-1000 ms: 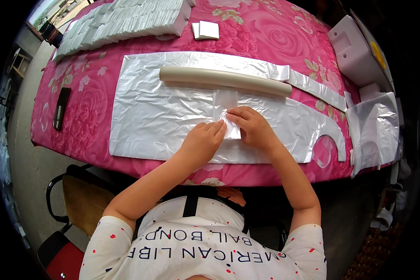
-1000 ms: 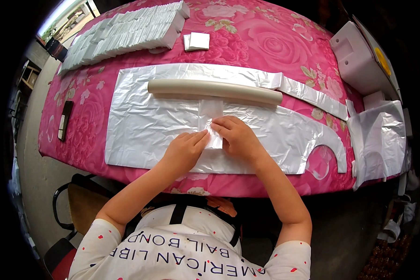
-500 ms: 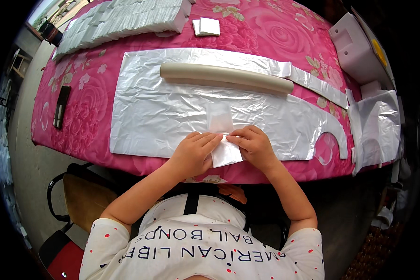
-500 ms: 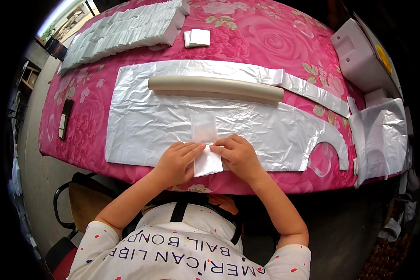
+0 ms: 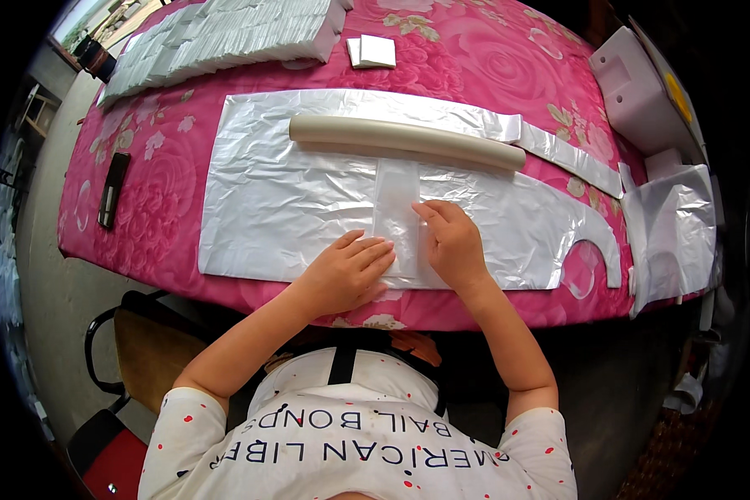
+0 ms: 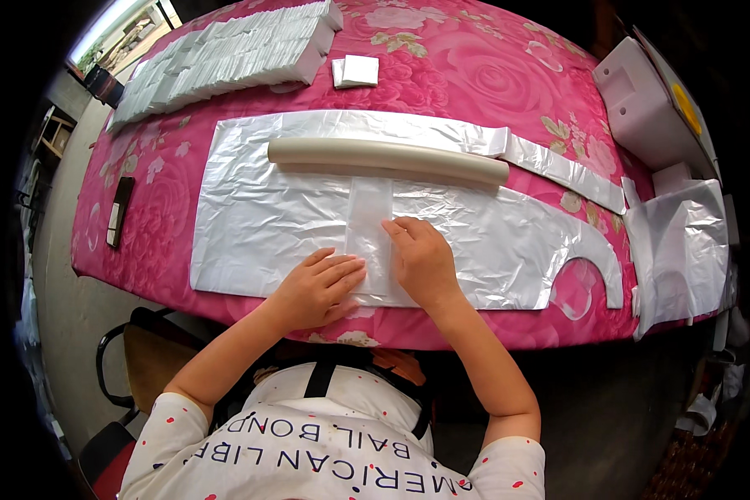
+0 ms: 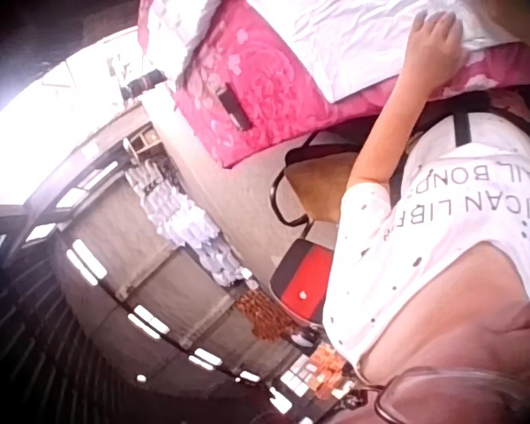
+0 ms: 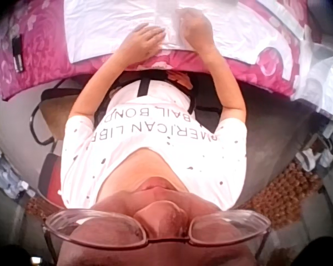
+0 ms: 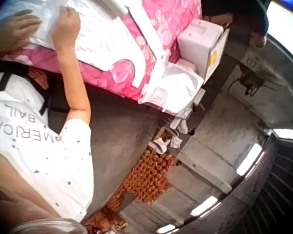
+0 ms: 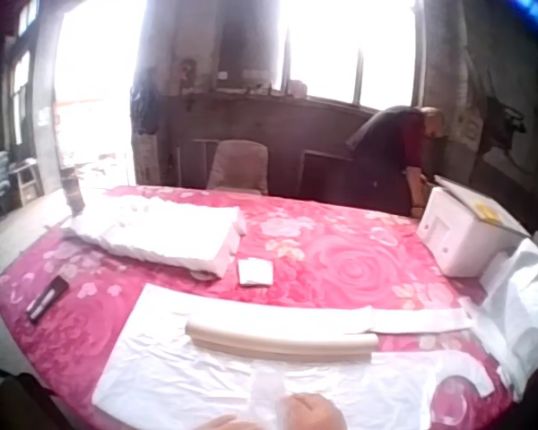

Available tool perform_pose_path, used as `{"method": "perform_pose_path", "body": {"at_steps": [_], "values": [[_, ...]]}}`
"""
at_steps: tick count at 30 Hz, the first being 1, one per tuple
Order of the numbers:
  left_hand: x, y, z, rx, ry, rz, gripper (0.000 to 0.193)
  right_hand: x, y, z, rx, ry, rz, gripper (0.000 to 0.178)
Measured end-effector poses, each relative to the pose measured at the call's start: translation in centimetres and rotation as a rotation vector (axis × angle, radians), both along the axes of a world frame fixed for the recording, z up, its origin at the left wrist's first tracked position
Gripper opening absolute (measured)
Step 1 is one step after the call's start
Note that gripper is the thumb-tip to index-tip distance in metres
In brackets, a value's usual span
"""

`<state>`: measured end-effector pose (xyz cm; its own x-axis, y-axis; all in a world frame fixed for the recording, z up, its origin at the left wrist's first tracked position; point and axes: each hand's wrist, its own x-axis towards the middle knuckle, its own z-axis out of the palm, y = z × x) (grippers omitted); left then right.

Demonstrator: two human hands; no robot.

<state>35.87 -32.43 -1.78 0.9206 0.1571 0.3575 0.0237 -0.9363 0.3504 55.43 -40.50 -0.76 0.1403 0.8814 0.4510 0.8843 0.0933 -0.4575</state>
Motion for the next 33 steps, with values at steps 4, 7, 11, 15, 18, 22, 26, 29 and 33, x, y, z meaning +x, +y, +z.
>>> {"method": "perform_pose_path", "body": {"at_steps": [4,7,11,15,18,22,26,29,33], "values": [[-0.2,-0.5,-0.4,-0.003,0.019,0.011,0.045,0.8,2.1,0.2,-0.087,0.226,-0.099,0.026],[-0.1,-0.6,-0.6,-0.012,0.017,0.019,0.044,1.3,3.4,0.2,-0.197,0.386,-0.125,0.021],[-0.3,-0.8,-0.3,-0.073,-0.100,0.025,0.045,1.3,3.2,1.4,-0.113,0.393,-0.060,0.017],[-1.6,-1.8,-0.3,-0.326,-0.423,0.294,0.045,-1.7,-2.0,5.2,0.238,0.112,0.366,0.031],[-1.7,-1.9,-0.2,-0.389,-0.381,0.280,0.041,-3.7,-5.6,4.3,0.269,0.315,0.437,0.041],[-2.0,-2.2,-0.6,-0.253,-0.251,0.070,0.034,-2.9,-6.1,1.1,0.019,0.199,0.300,0.039],[-1.9,-2.4,-0.4,-0.128,-0.230,-0.043,0.028,-2.7,-6.3,0.0,-0.072,-0.004,0.345,0.028],[-2.2,-2.4,-0.7,-0.050,-0.209,-0.068,0.027,-2.6,-6.3,-0.1,-0.059,-0.065,0.372,0.031],[-2.1,-2.6,-0.5,-0.033,-0.180,-0.048,0.027,-2.3,-6.5,-0.1,-0.054,-0.108,0.354,0.031]]}}
